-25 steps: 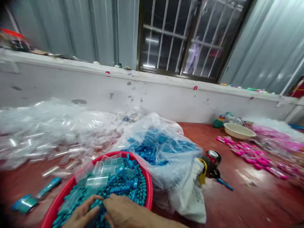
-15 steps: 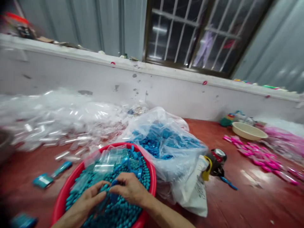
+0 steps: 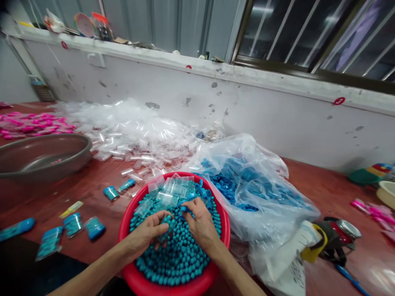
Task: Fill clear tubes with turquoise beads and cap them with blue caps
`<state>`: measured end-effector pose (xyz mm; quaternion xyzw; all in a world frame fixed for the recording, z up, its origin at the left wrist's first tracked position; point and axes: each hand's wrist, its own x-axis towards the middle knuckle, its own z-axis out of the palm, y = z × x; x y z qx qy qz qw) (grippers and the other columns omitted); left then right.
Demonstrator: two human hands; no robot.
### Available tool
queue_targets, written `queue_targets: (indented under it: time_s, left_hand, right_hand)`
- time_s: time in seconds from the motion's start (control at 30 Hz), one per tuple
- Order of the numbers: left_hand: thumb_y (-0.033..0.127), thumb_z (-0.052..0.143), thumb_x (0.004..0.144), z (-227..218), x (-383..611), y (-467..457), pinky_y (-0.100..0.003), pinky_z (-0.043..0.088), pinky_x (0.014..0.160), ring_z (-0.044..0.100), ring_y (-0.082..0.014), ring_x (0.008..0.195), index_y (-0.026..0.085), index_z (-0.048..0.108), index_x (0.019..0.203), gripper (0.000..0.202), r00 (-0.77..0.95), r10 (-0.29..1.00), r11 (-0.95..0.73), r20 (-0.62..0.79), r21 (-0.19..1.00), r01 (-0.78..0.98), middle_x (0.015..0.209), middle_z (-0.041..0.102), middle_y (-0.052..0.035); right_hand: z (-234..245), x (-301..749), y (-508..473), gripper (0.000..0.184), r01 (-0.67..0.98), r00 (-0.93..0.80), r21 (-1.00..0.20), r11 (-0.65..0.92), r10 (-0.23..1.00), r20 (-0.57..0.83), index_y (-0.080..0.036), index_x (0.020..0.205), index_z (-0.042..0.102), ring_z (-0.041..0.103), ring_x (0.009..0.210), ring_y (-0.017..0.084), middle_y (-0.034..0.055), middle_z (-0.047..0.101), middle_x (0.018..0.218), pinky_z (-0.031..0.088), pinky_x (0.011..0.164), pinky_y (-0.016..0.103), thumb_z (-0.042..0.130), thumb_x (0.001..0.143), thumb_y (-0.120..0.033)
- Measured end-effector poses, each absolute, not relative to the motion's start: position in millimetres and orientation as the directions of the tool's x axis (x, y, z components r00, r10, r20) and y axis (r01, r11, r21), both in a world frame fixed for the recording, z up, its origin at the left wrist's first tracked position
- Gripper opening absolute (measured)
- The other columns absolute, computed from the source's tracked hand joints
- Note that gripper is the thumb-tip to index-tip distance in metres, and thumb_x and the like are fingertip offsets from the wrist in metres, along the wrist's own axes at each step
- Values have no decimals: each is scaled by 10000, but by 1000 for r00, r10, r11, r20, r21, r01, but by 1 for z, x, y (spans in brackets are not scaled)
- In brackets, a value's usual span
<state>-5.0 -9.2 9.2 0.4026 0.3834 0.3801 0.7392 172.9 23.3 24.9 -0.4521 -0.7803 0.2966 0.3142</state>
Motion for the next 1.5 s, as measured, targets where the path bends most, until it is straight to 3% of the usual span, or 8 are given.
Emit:
queue_targets:
  time_s: [0.2,0.37,0.6,0.83,1.03,1.13,1.23,1.5]
  left_hand:
    - [388,559,716,14,-9,-9,-127,202,276,478,-50,338,173,414,791,269,497,796,495,-346,844,-205,582,559,29]
    - [368,563,715,9,-8,-7,-125,245,288,500,-60,359,177,418,893,299,495,796,482,-347,859,-172,603,567,30]
    - [380,555,700,8,-6,-10,-120,236,285,447,-35,338,173,433,890,306,372,848,415,-379,910,-20,597,537,56]
    - [341,527,695,9,-4,-10,-121,239,275,422,-37,312,171,438,898,280,329,844,432,-424,901,52,560,511,69]
    - [392,533,709,8,-5,-11,-121,261,287,429,-41,327,178,421,883,298,368,860,385,-354,923,-12,535,468,86]
    - [361,529,720,6,-5,-11,-126,278,293,418,-34,333,176,425,917,290,355,883,327,-307,945,4,568,460,85]
    - [330,527,722,5,-4,-11,-138,294,302,431,-36,354,178,412,1006,342,363,894,282,-264,959,4,660,519,54]
    - [287,558,699,10,-1,-12,-142,306,326,402,-27,367,170,415,1071,415,360,908,254,-214,965,-68,654,504,52]
  right_hand:
    - [13,201,19,194,879,-378,-382,285,905,-194,-165,858,525,541,665,155,17,582,708,345,584,234,379,747,-102]
    - [46,214,12,219,879,-474,-110,464,827,-301,-183,865,564,587,787,176,53,629,871,337,611,234,384,767,-107]
    - [33,171,5,214,947,-305,25,319,923,-236,-148,885,579,639,743,227,116,678,797,398,590,257,454,832,-314]
    - [12,175,7,207,935,-352,-109,336,917,-186,-154,987,559,641,780,249,121,681,834,457,633,308,430,829,-189]
    - [21,171,6,285,653,-457,-619,437,879,137,-183,1090,541,564,981,212,85,623,1043,420,846,333,413,839,-222]
    - [22,161,4,245,470,-444,-850,239,896,7,-197,1007,562,597,671,155,18,627,762,477,594,263,395,849,-284]
    - [18,158,3,222,296,-418,-952,-74,886,-199,-193,923,527,457,421,85,-41,530,609,365,352,180,405,830,-353]
    - [17,155,0,246,179,-414,-971,-159,883,-221,-192,806,463,378,352,53,-62,507,586,306,313,157,458,790,-438]
